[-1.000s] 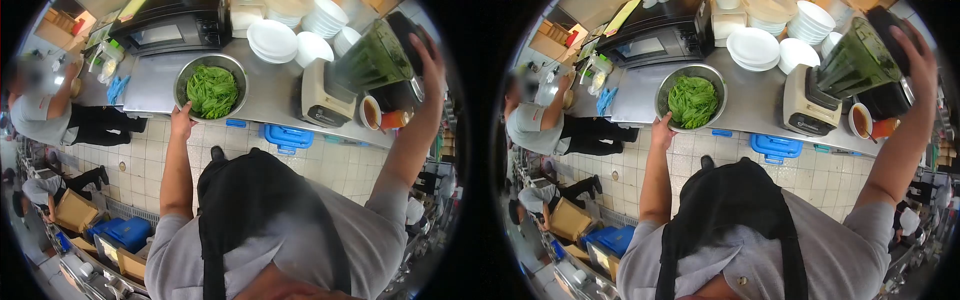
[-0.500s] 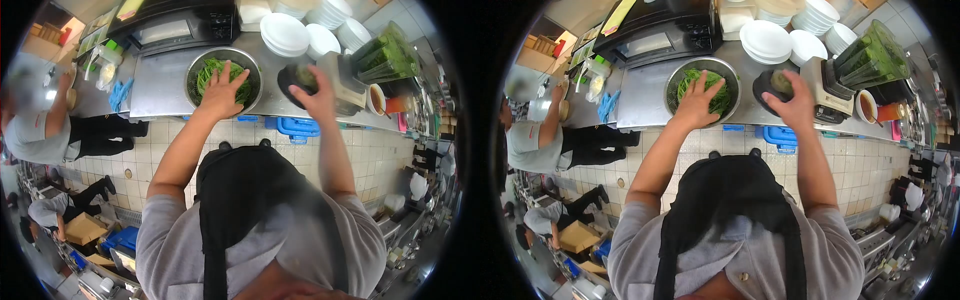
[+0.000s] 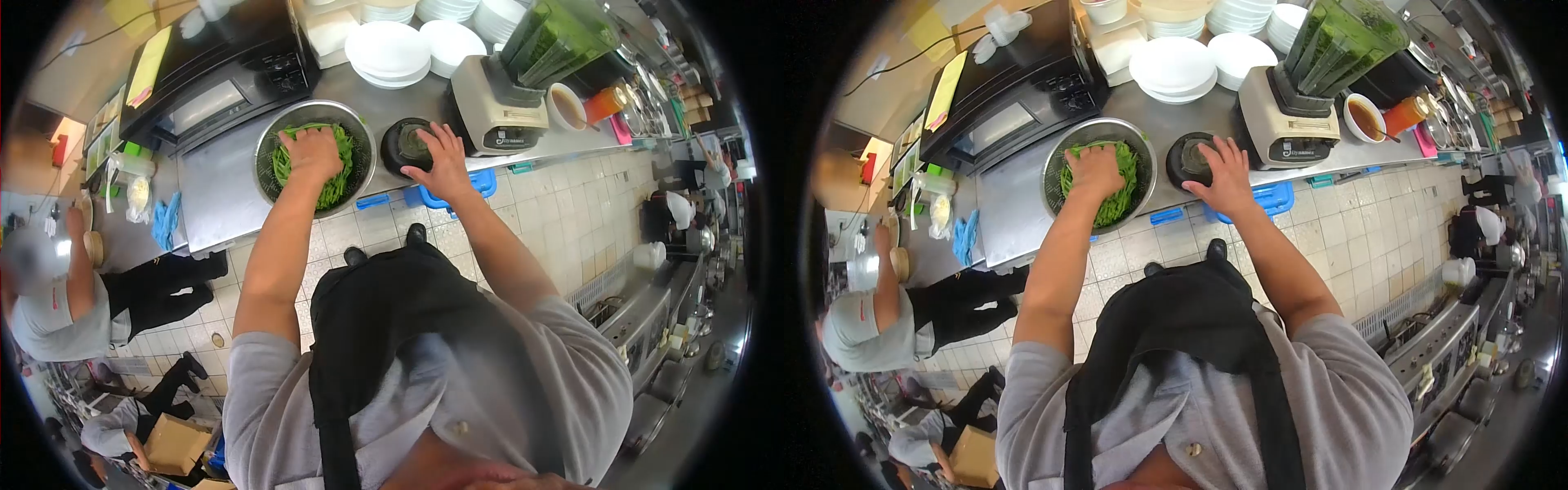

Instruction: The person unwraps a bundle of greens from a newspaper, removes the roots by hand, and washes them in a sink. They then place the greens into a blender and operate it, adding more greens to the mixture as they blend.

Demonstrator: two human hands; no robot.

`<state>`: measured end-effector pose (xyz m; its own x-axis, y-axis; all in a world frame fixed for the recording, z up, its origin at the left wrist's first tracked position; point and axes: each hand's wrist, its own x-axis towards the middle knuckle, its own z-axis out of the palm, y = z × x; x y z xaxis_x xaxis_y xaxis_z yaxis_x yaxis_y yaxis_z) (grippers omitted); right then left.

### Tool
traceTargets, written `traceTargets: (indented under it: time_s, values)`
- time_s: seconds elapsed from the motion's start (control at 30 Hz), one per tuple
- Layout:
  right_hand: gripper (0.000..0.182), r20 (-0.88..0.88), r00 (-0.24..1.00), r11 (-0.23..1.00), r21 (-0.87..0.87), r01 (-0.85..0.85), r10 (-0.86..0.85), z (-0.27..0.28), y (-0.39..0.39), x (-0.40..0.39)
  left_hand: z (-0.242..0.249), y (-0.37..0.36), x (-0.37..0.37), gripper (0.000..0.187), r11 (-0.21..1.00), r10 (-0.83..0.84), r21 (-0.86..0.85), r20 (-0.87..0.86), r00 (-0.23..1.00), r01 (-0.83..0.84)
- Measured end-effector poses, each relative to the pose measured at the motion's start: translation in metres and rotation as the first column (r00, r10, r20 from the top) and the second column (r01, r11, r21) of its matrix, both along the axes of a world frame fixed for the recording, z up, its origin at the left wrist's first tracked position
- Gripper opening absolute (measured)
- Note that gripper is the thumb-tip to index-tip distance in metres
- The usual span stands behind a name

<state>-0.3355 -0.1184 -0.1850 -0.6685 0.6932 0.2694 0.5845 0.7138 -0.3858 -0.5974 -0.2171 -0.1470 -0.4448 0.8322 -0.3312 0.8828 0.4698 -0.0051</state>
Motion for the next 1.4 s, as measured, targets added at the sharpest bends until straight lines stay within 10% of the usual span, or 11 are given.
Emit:
traceTargets:
  time_s: [0.23,0.43,0.73,1.03,1.2,1.4]
  values:
    - [0.071,-0.176,0.984,0.997,-0.066,-0.026,0.014,0.017,-0.004,0.027,0.004,-0.022,-0.037,0.055,0.924,-0.048,0.379,0.227,0.973,-0.043]
    - [0.069,-0.184,0.932,0.917,-0.201,-0.346,0.311,0.085,-0.018,-0.039,0.009,-0.053,-0.046,0.085,0.921,-0.244,0.374,0.342,0.907,0.107]
    - [0.104,0.310,0.664,0.733,-0.299,-0.612,0.681,0.044,-0.018,-0.189,0.009,-0.110,-0.041,0.118,0.851,-0.115,0.510,0.415,0.902,-0.126]
    - [0.064,0.262,0.761,0.794,-0.345,-0.501,0.594,0.018,-0.016,-0.214,-0.012,-0.125,-0.032,0.098,0.770,-0.004,0.571,0.448,0.894,-0.283]
    - [0.051,-0.108,0.923,0.754,-0.546,-0.365,0.369,0.057,-0.020,-0.186,-0.017,-0.123,-0.026,0.094,0.640,-0.013,0.666,0.508,0.861,-0.383]
    - [0.049,-0.562,0.825,0.607,-0.637,-0.475,0.056,0.100,-0.010,-0.161,-0.019,-0.114,-0.027,0.091,0.518,-0.093,0.701,0.616,0.782,-0.490]
